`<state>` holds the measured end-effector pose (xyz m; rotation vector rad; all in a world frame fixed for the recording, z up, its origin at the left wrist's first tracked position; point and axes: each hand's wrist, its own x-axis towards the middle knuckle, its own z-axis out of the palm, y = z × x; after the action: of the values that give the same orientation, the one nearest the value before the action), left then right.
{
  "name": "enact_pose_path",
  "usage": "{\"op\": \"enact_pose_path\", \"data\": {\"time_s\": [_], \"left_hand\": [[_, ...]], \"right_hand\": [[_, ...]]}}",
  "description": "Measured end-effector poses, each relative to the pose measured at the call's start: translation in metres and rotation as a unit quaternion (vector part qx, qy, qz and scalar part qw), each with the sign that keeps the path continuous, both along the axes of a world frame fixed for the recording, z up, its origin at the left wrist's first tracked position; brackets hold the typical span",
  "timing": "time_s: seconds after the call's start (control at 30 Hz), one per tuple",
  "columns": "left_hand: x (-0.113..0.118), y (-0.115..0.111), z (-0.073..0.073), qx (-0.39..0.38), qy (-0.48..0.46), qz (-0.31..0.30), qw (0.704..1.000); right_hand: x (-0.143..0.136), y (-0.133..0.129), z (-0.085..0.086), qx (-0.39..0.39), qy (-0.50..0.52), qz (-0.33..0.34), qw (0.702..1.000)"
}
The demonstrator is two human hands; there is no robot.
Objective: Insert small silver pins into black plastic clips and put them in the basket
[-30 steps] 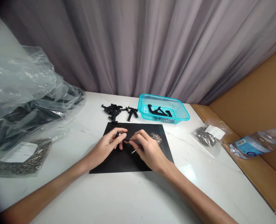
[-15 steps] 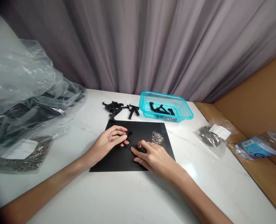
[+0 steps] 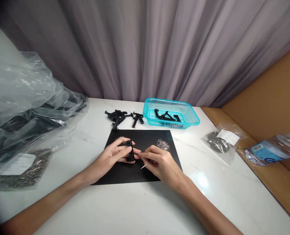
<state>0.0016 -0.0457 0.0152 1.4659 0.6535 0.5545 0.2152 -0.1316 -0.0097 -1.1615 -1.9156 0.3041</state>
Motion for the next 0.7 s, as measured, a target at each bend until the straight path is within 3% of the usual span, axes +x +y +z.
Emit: {"op": "enact_pose_path", "data": {"time_s": [0.23,0.43,0.7], "left_hand": [[0.0039,0.0006,-0.0008,-0.038,-0.02,0.014,0.999],[0.0035,0.0001,-0.0016,-0.088,-0.052,0.012,0.995],[0.0018,0.0031,-0.0068,-0.038,-0.014,-0.005,0.999]], "right_hand": [[0.0025,0.0048,-0.0024,-0.031,0.009,-0.064,0.997],[0.0061,0.0062,-0.0024,-0.027,0.023,-0.067,0.997],[0.0092,0.0063,-0.0004,-0.032,0.036,-0.062,0.997]]}}
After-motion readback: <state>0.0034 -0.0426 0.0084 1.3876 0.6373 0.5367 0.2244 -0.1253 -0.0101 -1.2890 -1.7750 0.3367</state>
